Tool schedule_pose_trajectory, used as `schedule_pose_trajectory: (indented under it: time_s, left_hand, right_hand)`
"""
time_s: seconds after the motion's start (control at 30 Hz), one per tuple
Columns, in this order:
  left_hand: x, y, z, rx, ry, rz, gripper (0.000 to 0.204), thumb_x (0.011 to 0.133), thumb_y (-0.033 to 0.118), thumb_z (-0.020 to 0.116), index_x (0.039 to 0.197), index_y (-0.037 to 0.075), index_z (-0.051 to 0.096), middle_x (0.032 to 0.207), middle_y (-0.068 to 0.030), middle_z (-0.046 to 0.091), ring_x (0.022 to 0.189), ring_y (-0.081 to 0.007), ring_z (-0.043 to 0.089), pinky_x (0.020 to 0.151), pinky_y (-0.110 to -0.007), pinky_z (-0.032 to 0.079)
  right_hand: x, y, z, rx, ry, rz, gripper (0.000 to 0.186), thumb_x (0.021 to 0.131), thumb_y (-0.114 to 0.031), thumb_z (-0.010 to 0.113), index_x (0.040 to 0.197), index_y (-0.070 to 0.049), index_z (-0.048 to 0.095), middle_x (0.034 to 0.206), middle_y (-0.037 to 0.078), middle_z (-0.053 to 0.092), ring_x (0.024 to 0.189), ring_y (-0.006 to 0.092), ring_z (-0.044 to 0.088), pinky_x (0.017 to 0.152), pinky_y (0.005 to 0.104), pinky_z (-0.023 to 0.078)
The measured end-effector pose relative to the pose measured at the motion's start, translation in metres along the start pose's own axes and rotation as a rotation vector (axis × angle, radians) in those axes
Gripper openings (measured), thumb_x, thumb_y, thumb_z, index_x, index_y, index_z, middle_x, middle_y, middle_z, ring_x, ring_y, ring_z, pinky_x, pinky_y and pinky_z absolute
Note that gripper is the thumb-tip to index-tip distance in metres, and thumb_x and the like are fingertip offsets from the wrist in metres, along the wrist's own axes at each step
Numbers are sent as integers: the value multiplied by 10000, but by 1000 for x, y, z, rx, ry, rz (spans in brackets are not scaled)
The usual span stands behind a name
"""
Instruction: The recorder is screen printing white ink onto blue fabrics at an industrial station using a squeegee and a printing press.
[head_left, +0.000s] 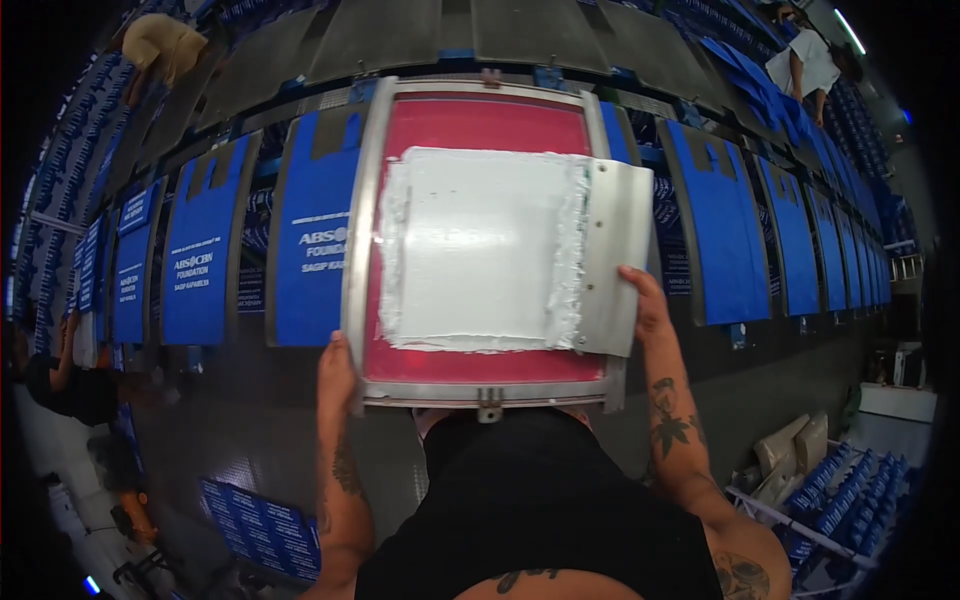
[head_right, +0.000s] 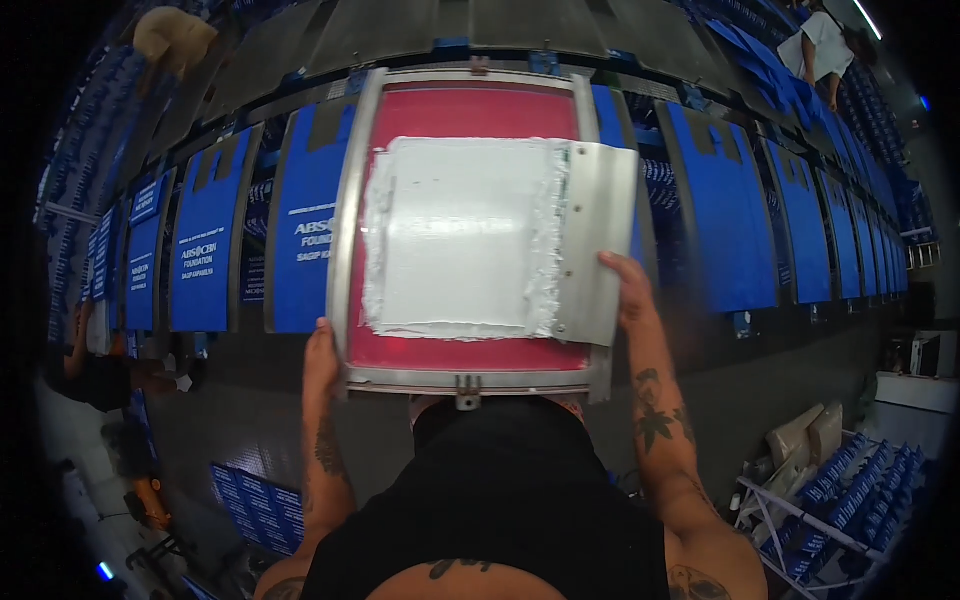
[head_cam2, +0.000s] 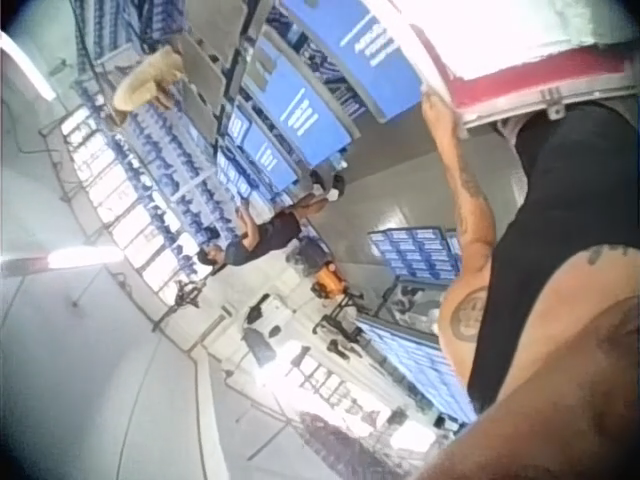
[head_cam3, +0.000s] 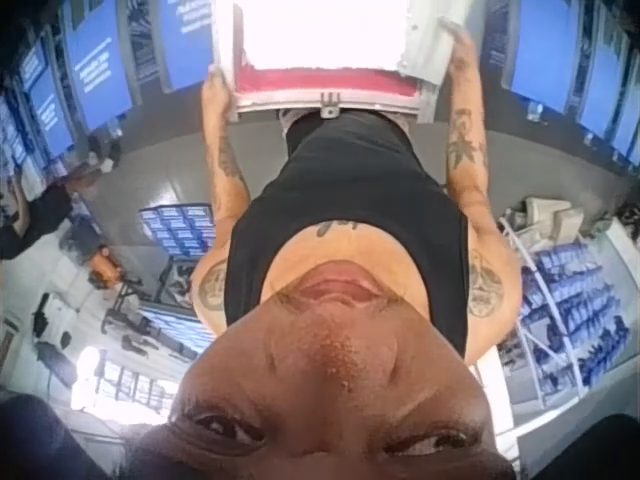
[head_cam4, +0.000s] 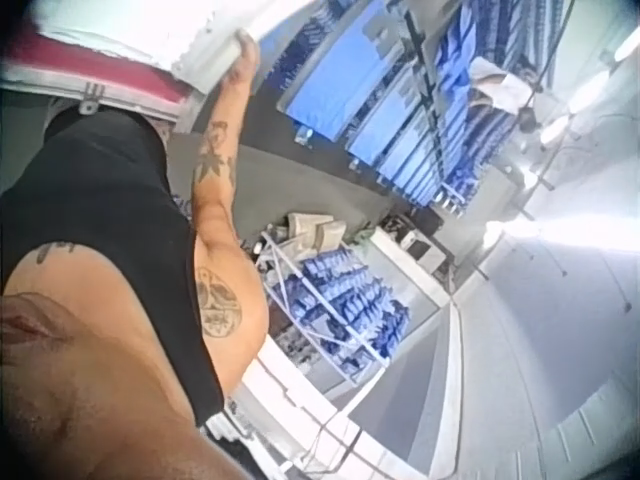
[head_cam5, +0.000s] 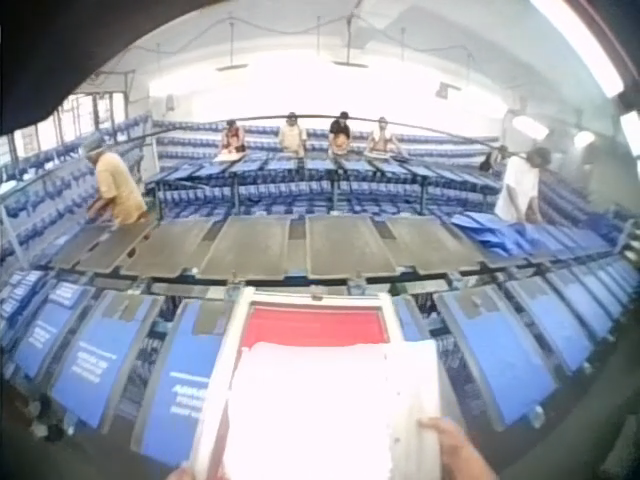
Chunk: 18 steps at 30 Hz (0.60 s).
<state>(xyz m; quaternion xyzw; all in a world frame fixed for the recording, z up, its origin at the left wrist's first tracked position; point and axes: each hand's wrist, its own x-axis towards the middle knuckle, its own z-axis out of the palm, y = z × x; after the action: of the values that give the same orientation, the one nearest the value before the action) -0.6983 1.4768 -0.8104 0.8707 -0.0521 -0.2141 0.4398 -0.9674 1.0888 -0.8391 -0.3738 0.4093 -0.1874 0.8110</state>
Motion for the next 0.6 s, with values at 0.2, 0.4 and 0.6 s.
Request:
schedule_pose_trajectory:
  time_s: [0.2,0.4,0.6]
  left_hand:
    - [-26,20,128,67,-84,23,642,1014,481,323,1110,-89,601,1028,-242,649,976,-301,604,899,-370,440]
    - [-29,40,160,18,-85,-84,586,1018,420,344,1132,-96,594,1042,-232,652,981,-283,612,889,-356,444]
    - [-23,20,170,67,-33,-61,606,1016,422,340,1123,-118,592,1063,-277,642,1008,-344,617,903,-378,442]
  right_hand:
    - [17,-61,-121,28,7,20,412,853,-278,642,1121,30,587,989,160,668,857,275,678,785,402,568]
    - [59,-84,-146,-42,-41,23,428,848,-280,652,1124,40,584,985,157,666,851,272,678,769,405,566]
    - [72,-86,-147,-31,-94,71,428,817,-292,684,1098,21,605,974,165,661,861,286,672,772,432,559]
